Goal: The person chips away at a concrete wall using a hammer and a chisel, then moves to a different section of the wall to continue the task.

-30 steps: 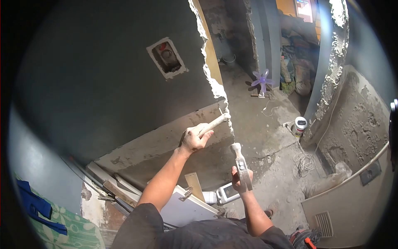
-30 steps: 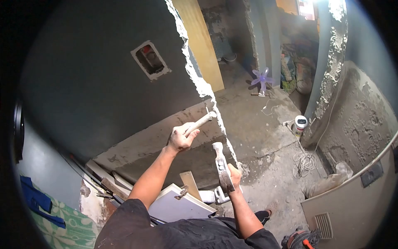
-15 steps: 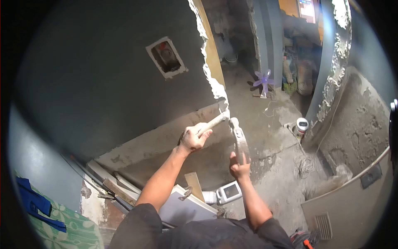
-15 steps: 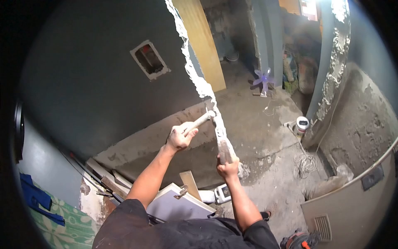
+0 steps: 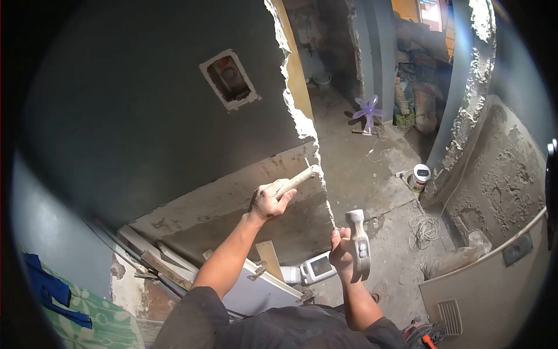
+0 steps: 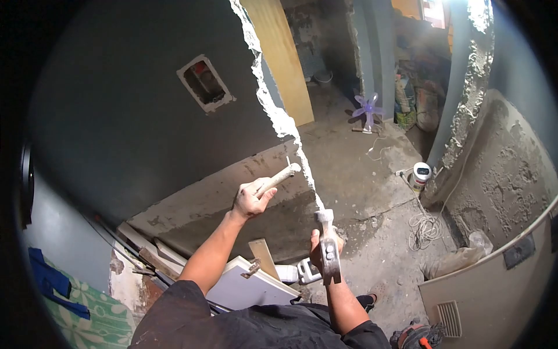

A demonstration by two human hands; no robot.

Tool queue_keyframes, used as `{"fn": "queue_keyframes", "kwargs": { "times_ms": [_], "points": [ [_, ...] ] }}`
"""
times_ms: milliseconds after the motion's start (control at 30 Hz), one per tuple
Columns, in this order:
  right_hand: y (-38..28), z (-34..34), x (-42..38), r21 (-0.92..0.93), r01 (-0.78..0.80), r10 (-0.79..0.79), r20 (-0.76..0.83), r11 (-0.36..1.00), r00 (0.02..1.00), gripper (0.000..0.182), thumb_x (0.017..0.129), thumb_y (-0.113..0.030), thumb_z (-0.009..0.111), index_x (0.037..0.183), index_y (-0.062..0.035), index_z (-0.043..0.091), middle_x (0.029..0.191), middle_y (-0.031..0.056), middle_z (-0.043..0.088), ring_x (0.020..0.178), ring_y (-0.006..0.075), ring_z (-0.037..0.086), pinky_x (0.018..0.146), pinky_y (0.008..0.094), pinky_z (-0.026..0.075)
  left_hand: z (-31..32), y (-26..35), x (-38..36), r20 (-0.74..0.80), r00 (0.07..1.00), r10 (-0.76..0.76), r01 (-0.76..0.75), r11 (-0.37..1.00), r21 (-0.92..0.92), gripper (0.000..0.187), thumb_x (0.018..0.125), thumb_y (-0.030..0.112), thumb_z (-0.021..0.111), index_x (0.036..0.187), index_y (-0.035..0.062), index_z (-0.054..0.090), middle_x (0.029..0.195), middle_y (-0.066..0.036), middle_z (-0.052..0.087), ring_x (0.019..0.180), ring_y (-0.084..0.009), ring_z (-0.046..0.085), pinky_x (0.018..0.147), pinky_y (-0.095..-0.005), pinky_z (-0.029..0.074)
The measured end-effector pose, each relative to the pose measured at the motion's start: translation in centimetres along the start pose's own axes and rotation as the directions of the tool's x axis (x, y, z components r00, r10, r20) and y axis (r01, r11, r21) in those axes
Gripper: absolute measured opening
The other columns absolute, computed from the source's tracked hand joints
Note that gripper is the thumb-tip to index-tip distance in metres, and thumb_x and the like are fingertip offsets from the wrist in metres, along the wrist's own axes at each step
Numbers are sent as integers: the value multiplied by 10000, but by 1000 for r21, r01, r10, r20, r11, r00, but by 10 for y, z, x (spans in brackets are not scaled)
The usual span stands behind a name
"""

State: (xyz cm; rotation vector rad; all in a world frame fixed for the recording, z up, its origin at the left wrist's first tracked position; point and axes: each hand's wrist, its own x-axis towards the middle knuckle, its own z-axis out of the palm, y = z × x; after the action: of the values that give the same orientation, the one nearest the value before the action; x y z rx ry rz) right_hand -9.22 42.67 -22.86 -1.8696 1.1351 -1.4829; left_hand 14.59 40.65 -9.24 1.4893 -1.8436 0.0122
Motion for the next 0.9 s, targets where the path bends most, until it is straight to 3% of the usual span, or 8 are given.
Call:
{"fn": "queue_keyframes", "kwargs": {
  "times_ms": [300, 367, 533, 600, 667, 767, 800, 900],
  "points": [
    [11, 14, 1, 99, -6, 9, -24, 995, 1000, 248, 971, -63, 569, 733, -8, 527, 611, 90, 510, 532, 232, 493, 521, 361, 384, -2, -6, 7, -2, 997, 78, -78, 997, 3, 219, 915, 187, 719, 1030, 3, 687, 823, -145, 703, 664, -274, 692, 638, -337, 551],
    [1, 9, 8, 38, -126, 123, 68, 991, 990, 234, 973, -79, 575, 752, -14, 537, 616, 108, 520, 539, 265, 515, 530, 386, 401, -3, -6, 8, 24, 999, 46, -46, 999, -21, 217, 916, 185, 717, 1030, 2, 687, 828, -143, 704, 670, -269, 694, 639, -336, 552],
    [-14, -1, 22, -40, -44, 49, 115, 998, 992, 234, 980, -114, 579, 765, -25, 556, 652, 150, 552, 578, 331, 560, 553, 428, 430, -4, -2, 10, 23, 999, 33, -32, 999, -27, 217, 914, 197, 708, 1026, 12, 687, 846, -142, 709, 682, -292, 693, 645, -350, 555],
    [-34, -12, 29, 31, -137, 133, 119, 990, 984, 214, 971, -80, 581, 771, -7, 557, 678, 155, 580, 594, 326, 581, 559, 414, 448, -4, -1, 11, 34, 999, 3, -2, 999, -35, 218, 913, 210, 700, 1023, 23, 686, 863, -145, 711, 696, -329, 693, 652, -370, 561],
    [-17, -1, 27, 63, 258, -249, -129, 964, 960, 204, 943, -21, 576, 751, 15, 521, 672, 140, 577, 580, 293, 574, 575, 382, 489, -4, -5, 10, 35, 999, 21, -20, 999, -45, 211, 909, 200, 704, 1020, 21, 686, 871, -144, 712, 698, -328, 693, 649, -369, 561],
    [-9, 12, 32, 521, 214, -163, -142, 826, 976, 183, 960, -49, 531, 782, -4, 539, 653, 94, 539, 582, 222, 576, 572, 358, 483, -4, -5, 11, 40, 999, 13, -11, 999, -52, 208, 908, 200, 706, 1017, 23, 687, 890, -151, 712, 707, -327, 695, 649, -370, 561],
    [-6, 8, 29, 362, -41, 23, 53, 931, 998, 111, 904, -93, 593, 825, -22, 562, 677, 113, 560, 563, 264, 565, 571, 370, 481, -4, -4, 11, 41, 999, 9, -7, 999, -52, 208, 908, 200, 706, 1017, 23, 687, 890, -151, 712, 707, -327, 695, 649, -370, 561],
    [70, 53, 26, 142, -131, 81, 311, 981, 947, 234, 706, -173, 692, 847, -16, 594, 759, 157, 614, 606, 375, 587, 578, 401, 488, -3, -3, 6, 53, 998, -16, 17, 1000, -18, 211, 904, 204, 709, 1018, 28, 687, 881, -154, 710, 702, -328, 695, 639, -373, 560]
  ]
}}
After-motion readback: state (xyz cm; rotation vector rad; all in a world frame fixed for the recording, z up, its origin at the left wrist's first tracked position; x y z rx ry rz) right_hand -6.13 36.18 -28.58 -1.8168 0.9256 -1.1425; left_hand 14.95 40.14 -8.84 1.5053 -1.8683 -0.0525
